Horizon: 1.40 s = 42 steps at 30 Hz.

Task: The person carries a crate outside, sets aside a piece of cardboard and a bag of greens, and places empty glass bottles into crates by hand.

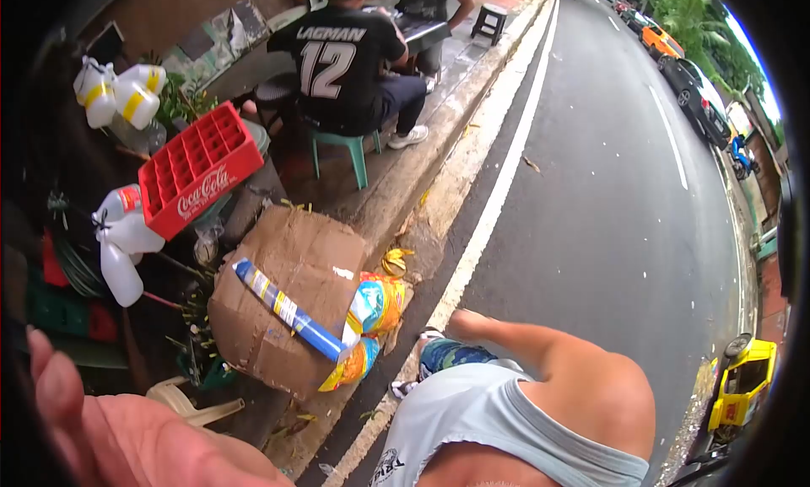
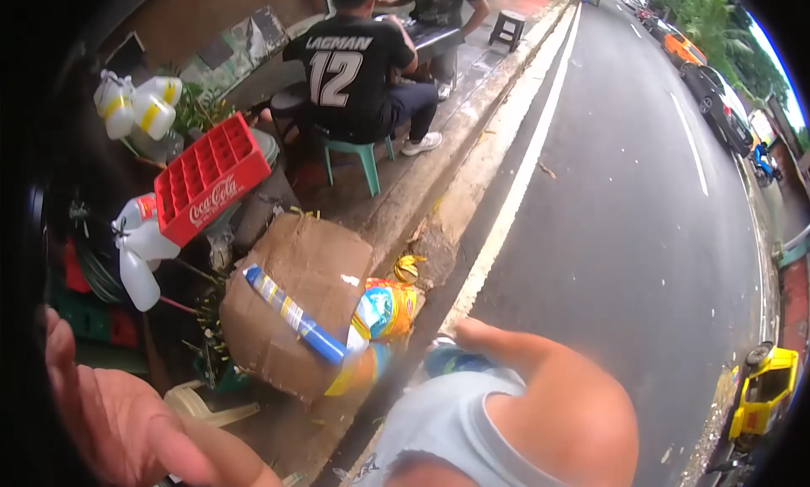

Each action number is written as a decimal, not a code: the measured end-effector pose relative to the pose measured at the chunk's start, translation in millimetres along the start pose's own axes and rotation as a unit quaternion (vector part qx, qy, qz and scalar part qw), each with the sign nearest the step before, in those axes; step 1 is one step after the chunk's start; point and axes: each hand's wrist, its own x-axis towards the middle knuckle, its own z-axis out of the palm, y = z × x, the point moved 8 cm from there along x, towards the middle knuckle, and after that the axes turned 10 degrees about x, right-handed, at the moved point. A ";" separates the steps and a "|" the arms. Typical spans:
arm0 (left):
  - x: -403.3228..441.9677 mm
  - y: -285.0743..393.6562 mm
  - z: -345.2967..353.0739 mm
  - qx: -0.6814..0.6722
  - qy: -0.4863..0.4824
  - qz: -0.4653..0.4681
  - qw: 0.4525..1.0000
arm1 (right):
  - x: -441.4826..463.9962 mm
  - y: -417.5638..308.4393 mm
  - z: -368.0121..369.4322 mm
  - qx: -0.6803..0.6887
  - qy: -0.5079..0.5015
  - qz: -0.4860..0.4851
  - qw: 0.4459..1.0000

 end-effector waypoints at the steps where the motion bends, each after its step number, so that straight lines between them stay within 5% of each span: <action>1: 14.1 14.7 18.4 -0.006 0.017 0.035 0.999 | -66.5 23.1 -13.2 0.061 -0.013 0.063 0.996; 6: 53.5 82.5 101.9 -0.017 0.104 0.155 0.982 | -272.1 195.1 -36.0 0.172 0.098 0.370 0.908; 9: 65.3 116.9 140.1 -0.012 0.149 0.196 0.969 | -261.1 257.2 -73.8 0.132 0.163 0.358 0.910; 10: 66.7 123.9 151.9 -0.011 0.153 0.198 0.968 | -256.4 256.4 -93.9 0.211 0.134 0.402 0.881; 11: 64.3 130.3 160.3 0.000 0.158 0.198 0.967 | -251.4 242.7 -130.7 0.204 0.279 0.343 0.873; 12: 61.4 135.4 164.1 0.014 0.157 0.195 0.968 | -228.4 251.7 -144.0 0.173 0.301 0.299 0.889; 17: 30.0 148.5 133.4 0.166 0.070 0.172 0.969 | -88.1 240.0 -183.3 0.304 0.243 0.119 0.913; 18: 20.0 153.4 122.3 0.198 0.040 0.143 0.969 | -63.1 223.2 -191.4 0.239 0.199 0.058 0.949; 20: -11.7 137.7 94.7 0.252 -0.045 -0.004 0.967 | 5.4 212.8 -173.6 0.222 0.111 0.005 0.969; 21: -51.1 127.9 70.2 0.266 -0.061 -0.151 0.950 | 34.6 196.3 -167.6 0.264 0.093 -0.029 0.960; 23: -153.7 113.8 20.7 0.304 -0.116 -0.441 0.837 | 63.5 102.2 -198.2 0.145 0.002 -0.107 0.984; 25: -256.3 156.0 -35.2 0.355 -0.127 -0.672 0.637 | 106.8 51.6 -198.8 0.069 -0.060 -0.182 0.979; 27: -335.8 205.4 -63.5 0.324 -0.065 -0.780 0.531 | 140.4 -8.2 -208.9 0.073 -0.043 -0.153 0.985; 29: -378.2 227.7 -57.9 0.359 -0.058 -0.783 0.506 | 171.3 -75.5 -208.1 0.095 -0.075 -0.171 0.978; 33: -508.1 241.2 -16.9 0.151 0.066 -0.927 0.338 | 235.3 -206.9 -156.6 0.236 -0.129 -0.163 0.949; 35: -594.7 244.3 22.7 -0.018 0.254 -0.933 0.254 | 262.9 -276.7 -129.4 0.214 -0.097 -0.169 0.957; 37: -668.9 237.2 69.2 -0.122 0.332 -0.923 0.154 | 282.1 -328.0 -109.9 0.219 -0.028 -0.062 0.973; 42: -723.4 175.1 131.4 -0.174 0.379 -0.901 0.122 | 289.5 -395.2 -112.0 0.108 0.048 -0.010 0.993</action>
